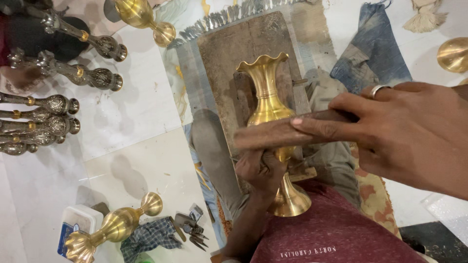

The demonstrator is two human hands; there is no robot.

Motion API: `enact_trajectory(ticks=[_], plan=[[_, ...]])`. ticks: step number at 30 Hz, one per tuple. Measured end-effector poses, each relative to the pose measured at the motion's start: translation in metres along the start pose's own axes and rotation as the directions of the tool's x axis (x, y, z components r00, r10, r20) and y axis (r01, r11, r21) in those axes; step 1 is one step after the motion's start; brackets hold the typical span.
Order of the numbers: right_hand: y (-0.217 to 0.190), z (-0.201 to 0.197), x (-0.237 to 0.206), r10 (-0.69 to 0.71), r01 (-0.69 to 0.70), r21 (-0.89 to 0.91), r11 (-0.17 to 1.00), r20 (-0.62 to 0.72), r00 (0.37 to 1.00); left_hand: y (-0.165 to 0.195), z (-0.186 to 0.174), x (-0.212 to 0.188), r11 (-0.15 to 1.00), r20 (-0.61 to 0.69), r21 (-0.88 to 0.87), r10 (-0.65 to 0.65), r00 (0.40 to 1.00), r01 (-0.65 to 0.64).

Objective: The person sits on the floor holding a brass vase steady on a wooden board with one hand while striking a small punch tool against the vase with a wooden mallet held in the other hand, working around the vase's body to shape and decorate its surface.

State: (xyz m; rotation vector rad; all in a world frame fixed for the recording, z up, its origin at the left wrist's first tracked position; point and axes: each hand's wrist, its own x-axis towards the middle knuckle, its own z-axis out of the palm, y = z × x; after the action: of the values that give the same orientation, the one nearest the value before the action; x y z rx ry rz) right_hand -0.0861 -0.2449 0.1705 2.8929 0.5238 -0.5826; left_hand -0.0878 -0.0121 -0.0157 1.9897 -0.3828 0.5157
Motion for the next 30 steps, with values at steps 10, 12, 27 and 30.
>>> enact_trajectory(ticks=[10, 12, 27, 30], plan=[[-0.004, -0.003, -0.003, 0.035, -0.033, 0.057, 0.998, -0.024, 0.999, -0.004, -0.003, 0.002, 0.996, 0.038, 0.021, 0.088, 0.995, -0.089], [-0.001, -0.001, -0.003, 0.07, -0.073, 0.046, 0.996, 0.05, 0.996, -0.002, -0.002, 0.005, 0.998, 0.111, 0.005, -0.057, 0.992, 0.056], [-0.109, 0.215, -0.035, -0.06, 0.451, 0.426, 0.784, -0.671, 0.739, -0.099, -0.043, 0.019, 0.667, -0.152, -0.596, -0.64, 0.753, 0.447], [-0.115, 0.236, -0.028, -0.234, 0.422, 0.055, 0.905, -0.764, 0.602, -0.12, -0.059, 0.006, 0.617, -0.177, -0.604, -0.721, 0.67, 0.504]])
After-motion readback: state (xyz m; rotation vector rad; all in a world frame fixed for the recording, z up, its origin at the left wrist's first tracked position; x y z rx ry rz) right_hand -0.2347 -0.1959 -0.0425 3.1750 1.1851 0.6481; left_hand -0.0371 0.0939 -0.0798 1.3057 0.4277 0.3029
